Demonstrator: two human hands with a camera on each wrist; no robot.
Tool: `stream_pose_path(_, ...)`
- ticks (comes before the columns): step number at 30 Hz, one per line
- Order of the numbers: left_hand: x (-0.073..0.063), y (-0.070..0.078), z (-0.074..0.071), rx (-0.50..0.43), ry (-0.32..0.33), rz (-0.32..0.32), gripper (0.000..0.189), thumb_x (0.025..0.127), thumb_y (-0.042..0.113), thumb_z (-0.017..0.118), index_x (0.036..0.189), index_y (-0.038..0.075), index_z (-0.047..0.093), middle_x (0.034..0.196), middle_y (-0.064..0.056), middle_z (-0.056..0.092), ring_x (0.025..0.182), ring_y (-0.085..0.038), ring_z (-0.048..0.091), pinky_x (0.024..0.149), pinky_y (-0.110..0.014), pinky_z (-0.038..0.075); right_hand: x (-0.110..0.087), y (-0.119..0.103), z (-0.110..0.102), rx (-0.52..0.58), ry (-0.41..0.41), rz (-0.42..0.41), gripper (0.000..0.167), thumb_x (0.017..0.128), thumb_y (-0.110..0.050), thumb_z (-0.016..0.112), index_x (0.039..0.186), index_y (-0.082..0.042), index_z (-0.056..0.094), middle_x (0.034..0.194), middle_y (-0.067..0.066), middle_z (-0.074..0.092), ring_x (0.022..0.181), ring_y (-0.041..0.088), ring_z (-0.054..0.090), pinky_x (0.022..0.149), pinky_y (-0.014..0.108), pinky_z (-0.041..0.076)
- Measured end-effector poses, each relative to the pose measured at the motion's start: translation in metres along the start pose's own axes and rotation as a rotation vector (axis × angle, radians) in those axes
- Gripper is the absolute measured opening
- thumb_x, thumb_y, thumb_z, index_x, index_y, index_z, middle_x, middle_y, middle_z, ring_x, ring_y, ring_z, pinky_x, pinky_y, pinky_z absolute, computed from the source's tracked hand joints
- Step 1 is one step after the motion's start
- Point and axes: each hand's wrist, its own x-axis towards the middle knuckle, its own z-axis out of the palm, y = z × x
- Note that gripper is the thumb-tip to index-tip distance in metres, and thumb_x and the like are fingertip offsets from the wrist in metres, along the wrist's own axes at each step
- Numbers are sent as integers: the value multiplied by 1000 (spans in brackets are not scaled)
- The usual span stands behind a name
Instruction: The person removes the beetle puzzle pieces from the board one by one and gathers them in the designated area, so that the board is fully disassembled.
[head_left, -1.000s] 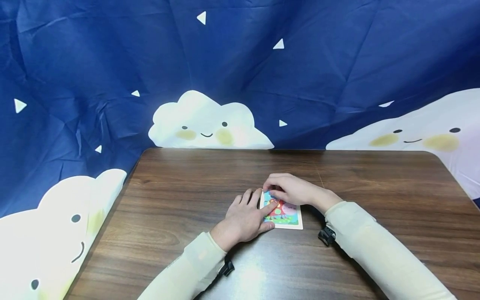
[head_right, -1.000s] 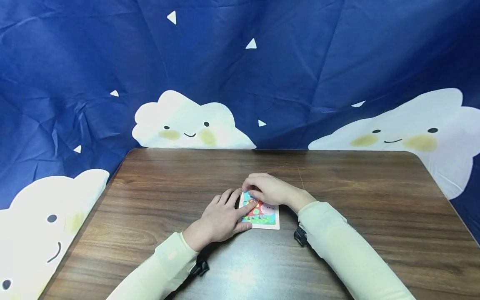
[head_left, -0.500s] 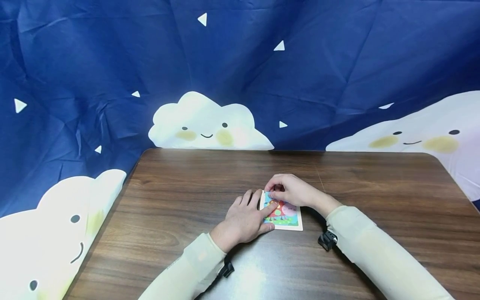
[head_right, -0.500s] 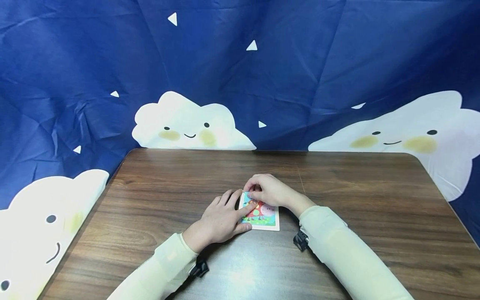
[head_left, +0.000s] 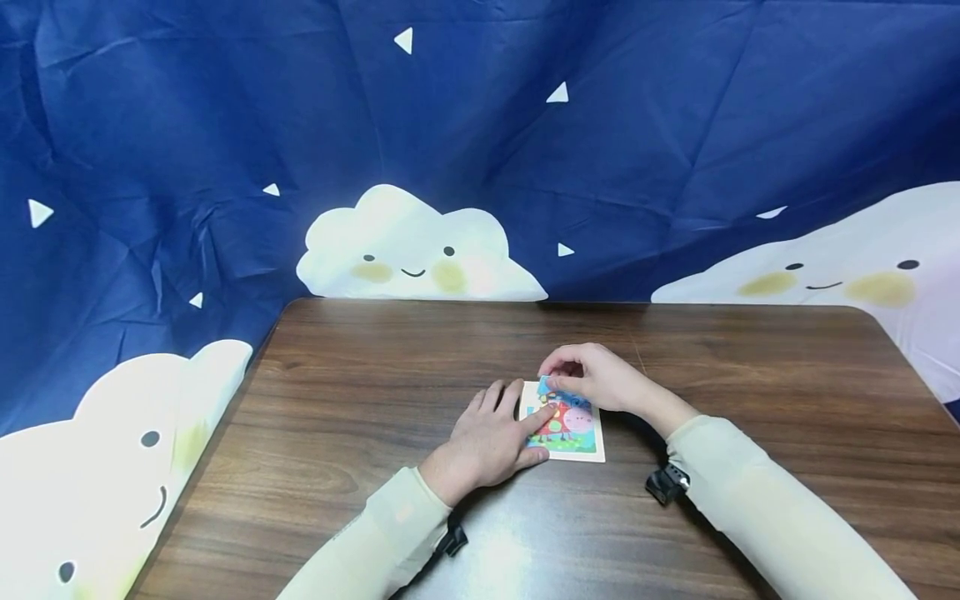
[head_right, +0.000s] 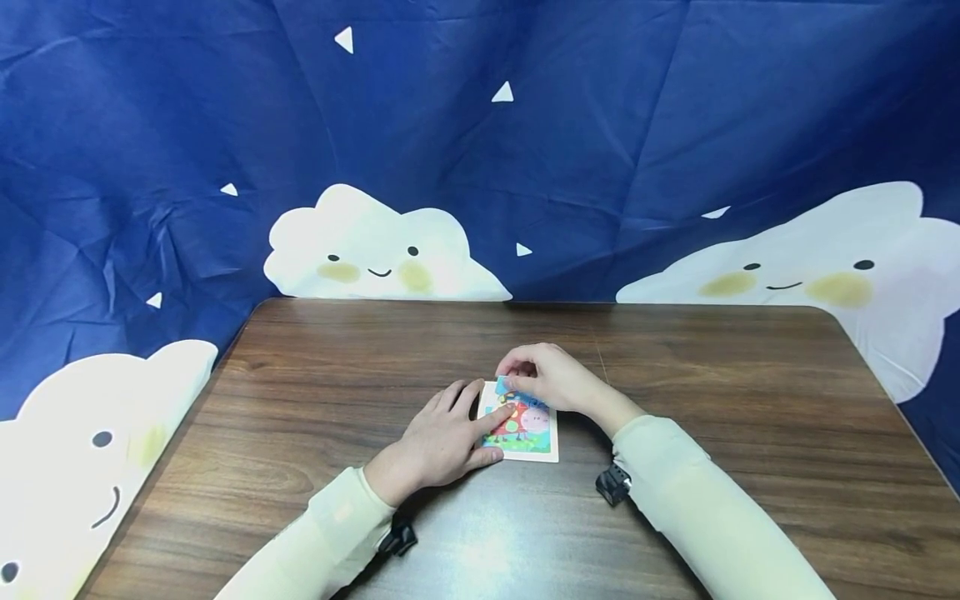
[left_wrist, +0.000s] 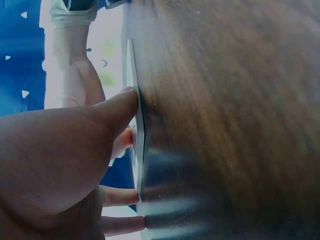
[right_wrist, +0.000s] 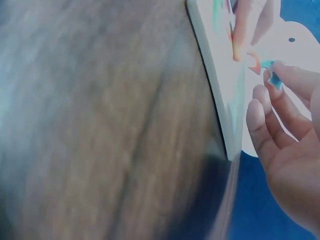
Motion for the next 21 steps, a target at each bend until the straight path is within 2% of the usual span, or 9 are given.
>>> stream_pose_path(9,0,1,0,0,13,-6,62,107,66,50,165,49,38,170,-12,36,154,-34,41,123,-52,40,-14,4,-16,9,81,-9,15,102,-12,73,115,-8,79,100,-1,77,88,11,63,80,26,52)
stream_pose_path(17,0,1,1,-16,-12,-15,63,107,66,50,166,49,36,172,-12,34,156,-35,39,124,-53,39,-24,8,-28,16,102,60,17,104,-11,72,118,-6,78,102,2,76,88,15,66,79,24,53)
stream_pose_path(21,1,2,0,-14,-32,-16,64,108,66,48,167,49,33,174,-12,32,158,-35,37,126,-53,38,-28,10,-33,58,95,83,19,104,-10,70,121,-4,77,101,6,76,84,19,69,71,25,53)
